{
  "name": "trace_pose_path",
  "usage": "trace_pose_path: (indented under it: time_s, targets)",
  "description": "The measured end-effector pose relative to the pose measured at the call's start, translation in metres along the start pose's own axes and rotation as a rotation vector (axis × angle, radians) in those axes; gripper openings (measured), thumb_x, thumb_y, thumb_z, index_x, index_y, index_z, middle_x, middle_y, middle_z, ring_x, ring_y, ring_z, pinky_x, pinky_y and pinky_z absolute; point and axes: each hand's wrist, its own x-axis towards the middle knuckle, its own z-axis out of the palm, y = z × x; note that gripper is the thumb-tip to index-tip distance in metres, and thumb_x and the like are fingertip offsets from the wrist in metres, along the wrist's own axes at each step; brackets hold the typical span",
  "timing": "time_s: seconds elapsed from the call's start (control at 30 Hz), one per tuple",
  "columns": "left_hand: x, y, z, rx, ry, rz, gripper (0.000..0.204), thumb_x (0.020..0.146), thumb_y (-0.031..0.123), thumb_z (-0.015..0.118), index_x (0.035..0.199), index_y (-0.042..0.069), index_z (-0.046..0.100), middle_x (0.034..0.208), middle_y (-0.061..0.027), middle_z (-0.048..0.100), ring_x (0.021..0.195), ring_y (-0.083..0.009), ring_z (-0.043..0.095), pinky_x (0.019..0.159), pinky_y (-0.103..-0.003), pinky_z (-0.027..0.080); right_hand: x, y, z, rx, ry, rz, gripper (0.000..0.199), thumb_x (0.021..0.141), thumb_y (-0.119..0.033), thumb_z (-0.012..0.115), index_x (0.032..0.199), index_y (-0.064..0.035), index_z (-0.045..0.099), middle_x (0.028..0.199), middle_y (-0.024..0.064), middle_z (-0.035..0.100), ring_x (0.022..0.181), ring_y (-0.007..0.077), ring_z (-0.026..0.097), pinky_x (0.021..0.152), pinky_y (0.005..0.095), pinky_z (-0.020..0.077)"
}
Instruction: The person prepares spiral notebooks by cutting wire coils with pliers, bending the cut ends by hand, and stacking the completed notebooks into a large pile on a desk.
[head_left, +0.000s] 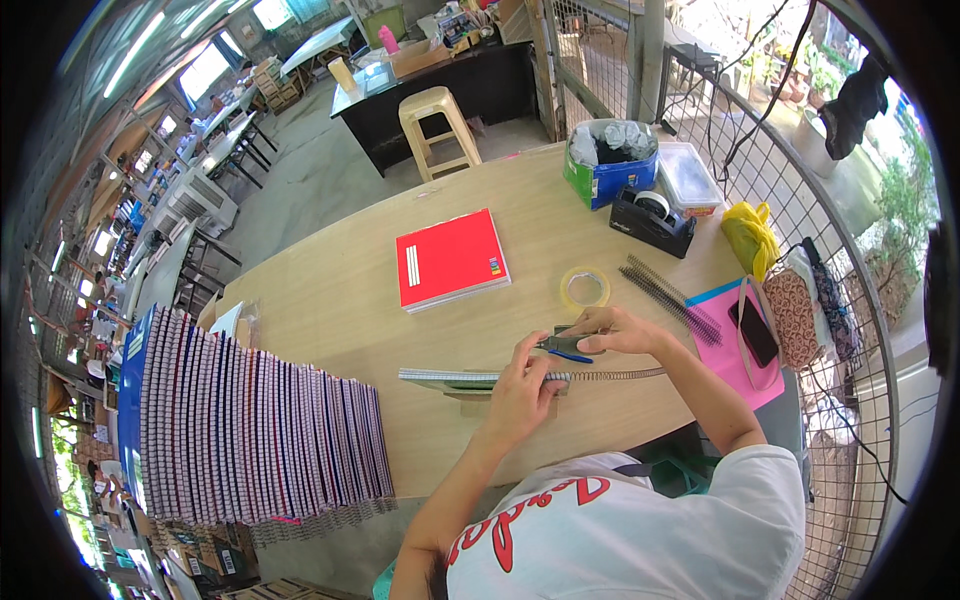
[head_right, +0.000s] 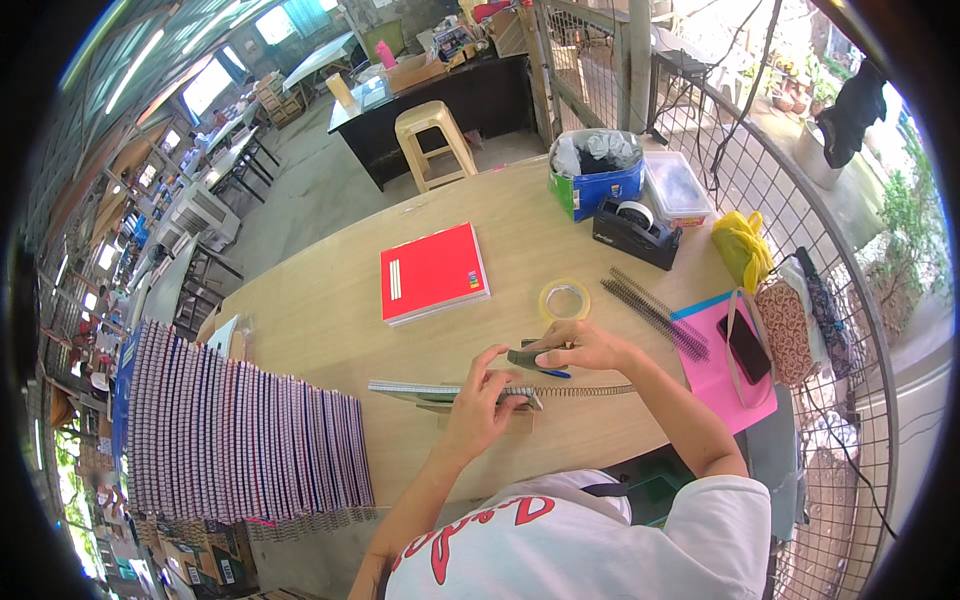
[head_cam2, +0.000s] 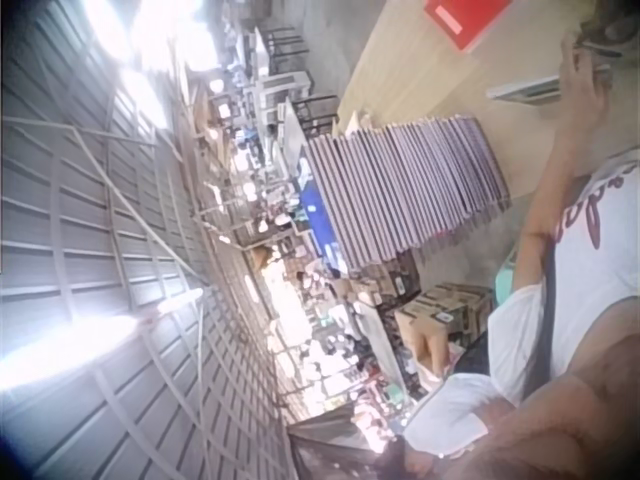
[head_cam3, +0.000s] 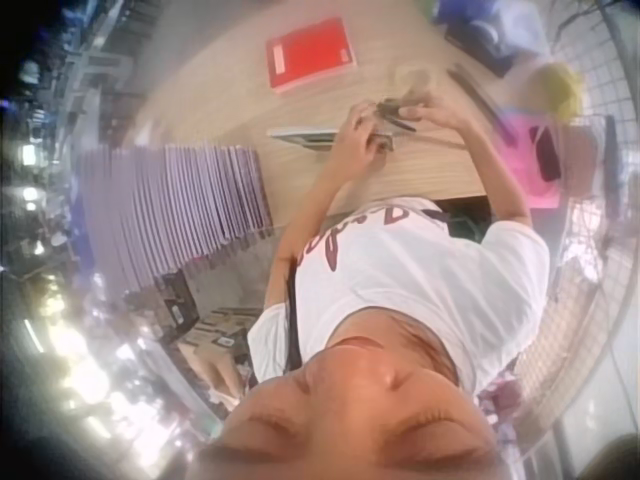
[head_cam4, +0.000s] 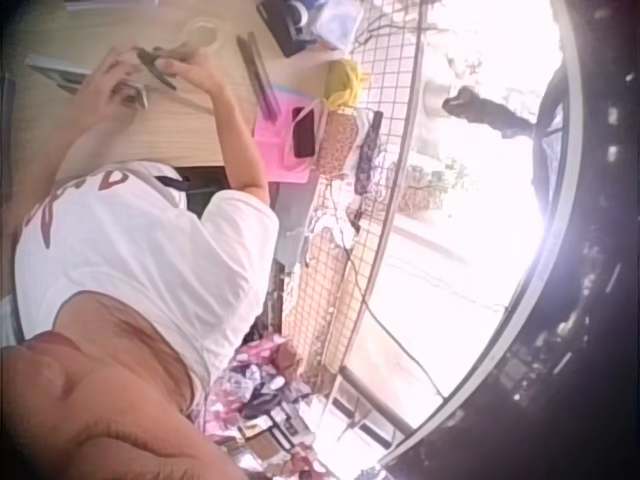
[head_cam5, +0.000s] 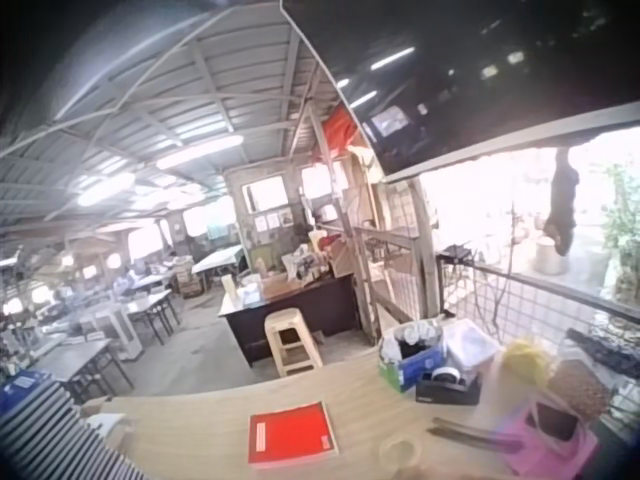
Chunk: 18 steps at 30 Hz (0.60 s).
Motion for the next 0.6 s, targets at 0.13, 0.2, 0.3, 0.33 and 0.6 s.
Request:
trace_pose_path:
  time_s: [0.13, 0.2, 0.3, 0.33, 0.6]
  targets:
    - [0.000, 0.003, 0.004, 0.010, 0.035, 0.041, 0.033, 0.077, 0.007, 0.080, 0.103, 0.001, 0.061, 0.136, -0.0137, 0.047, 0.096, -0.0253, 0.064, 0.076, -0.038, 0.055, 0.001, -0.008, -0.003, -0.016, 0.007, 0.004, 0.046, 0.091, -0.041, 0.067, 0.124, -0.0097, 0.071, 0.095, 0.0131, 0.065, 0.094, 0.0231, 0.060, 0.084, 0.0350, 0.0468]
    - [-0.001, 0.004, 0.006, -0.013, 0.102, 0.041, 0.031, 0.077, 0.005, 0.080, 0.102, 0.000, 0.062, 0.136, -0.0142, 0.047, 0.099, -0.0260, 0.063, 0.077, -0.038, 0.055, 0.001, -0.012, -0.005, -0.051, -0.015, 0.011, 0.047, 0.091, -0.042, 0.067, 0.122, -0.0076, 0.071, 0.097, 0.0130, 0.066, 0.096, 0.0233, 0.061, 0.084, 0.0346, 0.0468]
    - [-0.005, 0.002, 0.007, -0.012, 0.103, 0.086, 0.030, 0.075, 0.010, 0.081, 0.099, 0.003, 0.064, 0.137, -0.0157, 0.045, 0.101, -0.0278, 0.062, 0.087, -0.043, 0.052, 0.004, -0.003, -0.011, -0.018, -0.044, 0.145, 0.047, 0.088, -0.040, 0.069, 0.125, -0.0109, 0.070, 0.110, 0.0145, 0.066, 0.102, 0.0241, 0.061, 0.088, 0.0354, 0.0474]
    - [-0.003, 0.017, -0.002, 0.216, 0.194, 0.076, 0.023, 0.076, 0.010, 0.080, 0.093, 0.005, 0.066, 0.131, -0.0142, 0.050, 0.100, -0.0277, 0.062, 0.092, -0.045, 0.049, 0.005, -0.007, -0.012, -0.018, -0.044, 0.145, 0.047, 0.088, -0.040, 0.069, 0.125, -0.0109, 0.070, 0.110, 0.0145, 0.066, 0.102, 0.0241, 0.061, 0.088, 0.0354, 0.0474]
    - [-0.025, -0.027, -0.020, 0.265, 0.171, 0.087, 0.019, 0.076, 0.007, 0.077, 0.092, 0.012, 0.067, 0.091, -0.0018, 0.064, 0.091, -0.0256, 0.062, 0.087, -0.044, 0.043, 0.031, -0.008, -0.002, -0.281, -0.268, -0.048, 0.060, 0.085, -0.052, 0.067, 0.115, -0.0008, 0.072, 0.100, 0.0131, 0.066, 0.095, 0.0230, 0.061, 0.080, 0.0344, 0.0488]
